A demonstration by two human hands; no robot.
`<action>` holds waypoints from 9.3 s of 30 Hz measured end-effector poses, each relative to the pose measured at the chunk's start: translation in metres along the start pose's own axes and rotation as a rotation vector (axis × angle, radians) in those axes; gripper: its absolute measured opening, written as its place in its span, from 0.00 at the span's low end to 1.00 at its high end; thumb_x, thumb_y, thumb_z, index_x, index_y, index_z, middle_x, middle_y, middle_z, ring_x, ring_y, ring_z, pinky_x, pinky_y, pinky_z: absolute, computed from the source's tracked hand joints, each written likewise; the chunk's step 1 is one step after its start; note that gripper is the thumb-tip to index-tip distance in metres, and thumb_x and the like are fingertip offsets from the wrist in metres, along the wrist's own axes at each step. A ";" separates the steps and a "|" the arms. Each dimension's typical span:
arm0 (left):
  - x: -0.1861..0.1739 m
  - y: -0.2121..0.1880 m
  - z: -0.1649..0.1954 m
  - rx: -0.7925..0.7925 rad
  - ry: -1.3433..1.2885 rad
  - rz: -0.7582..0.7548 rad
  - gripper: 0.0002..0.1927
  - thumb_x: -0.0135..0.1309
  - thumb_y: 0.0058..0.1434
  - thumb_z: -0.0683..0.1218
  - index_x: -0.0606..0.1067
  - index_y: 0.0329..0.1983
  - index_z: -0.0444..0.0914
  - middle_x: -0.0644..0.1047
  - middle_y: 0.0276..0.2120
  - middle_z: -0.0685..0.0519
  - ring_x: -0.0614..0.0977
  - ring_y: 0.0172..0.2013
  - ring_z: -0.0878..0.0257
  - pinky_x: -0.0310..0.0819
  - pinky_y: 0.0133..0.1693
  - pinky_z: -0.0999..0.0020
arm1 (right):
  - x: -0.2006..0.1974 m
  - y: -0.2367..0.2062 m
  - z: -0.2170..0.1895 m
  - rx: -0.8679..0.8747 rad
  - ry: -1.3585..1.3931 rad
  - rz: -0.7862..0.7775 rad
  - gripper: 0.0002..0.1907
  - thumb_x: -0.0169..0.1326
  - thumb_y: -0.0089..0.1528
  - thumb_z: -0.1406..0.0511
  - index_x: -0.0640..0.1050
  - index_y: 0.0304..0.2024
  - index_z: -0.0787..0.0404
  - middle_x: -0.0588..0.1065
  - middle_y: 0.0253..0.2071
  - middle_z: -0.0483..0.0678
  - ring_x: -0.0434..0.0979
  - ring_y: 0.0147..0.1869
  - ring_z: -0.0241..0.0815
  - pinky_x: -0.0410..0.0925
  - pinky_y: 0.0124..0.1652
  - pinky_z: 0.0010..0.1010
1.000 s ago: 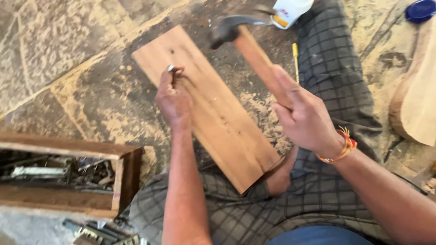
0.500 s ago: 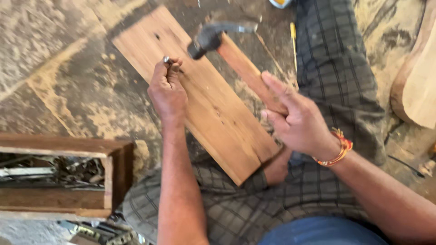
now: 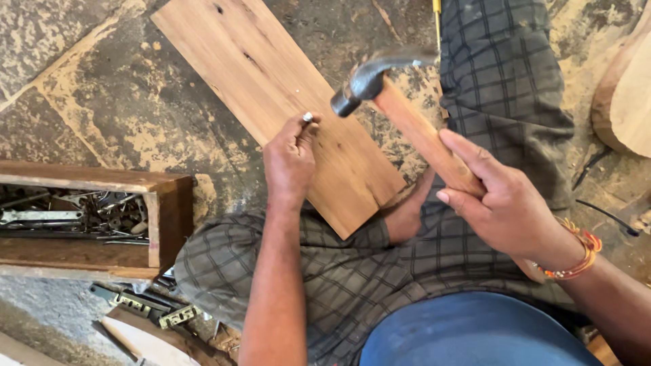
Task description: The person applies glue to a wooden handle and attaches it to a wooden board. They use a hammer to drive nails into the board to secure the handle, then use a pencil to mark additional points on the board.
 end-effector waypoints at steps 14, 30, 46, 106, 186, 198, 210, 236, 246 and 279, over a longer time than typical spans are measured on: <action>0.024 -0.017 -0.009 0.075 0.056 0.004 0.10 0.58 0.67 0.38 0.79 0.51 0.35 0.84 0.40 0.47 0.85 0.39 0.66 0.79 0.42 0.70 | -0.020 -0.039 -0.012 -0.470 -0.029 0.122 0.36 0.61 0.61 0.71 0.65 0.71 0.60 0.77 0.55 0.60 0.83 0.51 0.53 0.74 0.47 0.35; 0.033 -0.031 -0.002 0.135 0.012 -0.022 0.11 0.53 0.67 0.32 0.79 0.51 0.33 0.85 0.42 0.47 0.86 0.43 0.64 0.83 0.46 0.70 | -0.018 -0.045 -0.029 -0.606 -0.147 0.244 0.35 0.58 0.65 0.72 0.63 0.73 0.55 0.75 0.50 0.60 0.79 0.41 0.48 0.73 0.39 0.35; 0.016 -0.029 0.011 -0.034 -0.075 0.027 0.06 0.51 0.71 0.39 0.79 0.43 0.35 0.84 0.36 0.51 0.84 0.39 0.67 0.78 0.43 0.71 | -0.047 -0.053 -0.029 -0.491 -0.085 0.245 0.35 0.55 0.63 0.71 0.63 0.72 0.64 0.72 0.64 0.63 0.77 0.63 0.61 0.71 0.56 0.39; 0.051 -0.069 -0.005 -0.226 -0.124 0.146 0.06 0.53 0.69 0.39 0.79 0.46 0.35 0.81 0.38 0.50 0.84 0.38 0.65 0.78 0.43 0.71 | -0.018 -0.032 0.090 0.384 0.094 -0.266 0.32 0.59 0.59 0.71 0.69 0.66 0.60 0.78 0.38 0.48 0.78 0.35 0.37 0.75 0.36 0.31; 0.063 -0.122 0.019 -0.088 0.094 0.260 0.06 0.53 0.70 0.43 0.78 0.45 0.37 0.81 0.37 0.43 0.80 0.38 0.49 0.74 0.47 0.61 | -0.038 -0.100 0.022 -0.592 -0.386 0.010 0.39 0.58 0.60 0.71 0.61 0.72 0.52 0.69 0.28 0.52 0.69 0.24 0.50 0.66 0.24 0.41; 0.071 -0.127 0.011 -0.150 -0.056 0.235 0.06 0.52 0.71 0.41 0.78 0.45 0.36 0.82 0.38 0.51 0.81 0.40 0.64 0.76 0.46 0.67 | -0.035 -0.117 0.025 -0.626 -0.143 0.064 0.40 0.58 0.62 0.71 0.59 0.74 0.50 0.71 0.33 0.50 0.74 0.31 0.50 0.70 0.31 0.39; 0.072 -0.132 0.011 -0.170 0.054 0.240 0.06 0.53 0.71 0.42 0.78 0.47 0.39 0.81 0.41 0.45 0.83 0.41 0.54 0.78 0.45 0.63 | -0.030 -0.113 0.024 -0.636 -0.150 0.049 0.38 0.58 0.63 0.71 0.60 0.73 0.49 0.73 0.34 0.48 0.76 0.32 0.48 0.71 0.31 0.38; 0.053 -0.124 0.009 -0.030 -0.147 0.339 0.07 0.51 0.71 0.41 0.77 0.47 0.35 0.81 0.41 0.48 0.80 0.40 0.58 0.76 0.47 0.64 | -0.058 -0.116 0.013 -0.528 -0.221 0.127 0.33 0.56 0.62 0.68 0.65 0.70 0.59 0.76 0.48 0.60 0.78 0.47 0.62 0.72 0.44 0.45; 0.070 -0.127 -0.009 -0.101 -0.153 0.271 0.05 0.51 0.70 0.38 0.78 0.45 0.35 0.80 0.39 0.52 0.78 0.41 0.66 0.76 0.46 0.70 | -0.038 -0.119 0.044 -0.466 -0.073 0.079 0.34 0.59 0.61 0.70 0.66 0.69 0.62 0.77 0.55 0.61 0.81 0.52 0.60 0.73 0.47 0.40; 0.051 -0.130 0.024 -0.094 0.199 0.214 0.09 0.51 0.68 0.41 0.77 0.49 0.39 0.80 0.41 0.38 0.78 0.46 0.38 0.71 0.47 0.49 | -0.040 -0.102 -0.016 -0.547 -0.194 0.025 0.30 0.54 0.60 0.72 0.69 0.67 0.59 0.76 0.39 0.55 0.78 0.36 0.52 0.71 0.34 0.38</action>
Point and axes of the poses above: each hand's wrist, its own y-axis towards the middle knuckle, its own x-axis out of the palm, z = x × y, the point moved 6 cm from there along y, towards the middle knuckle
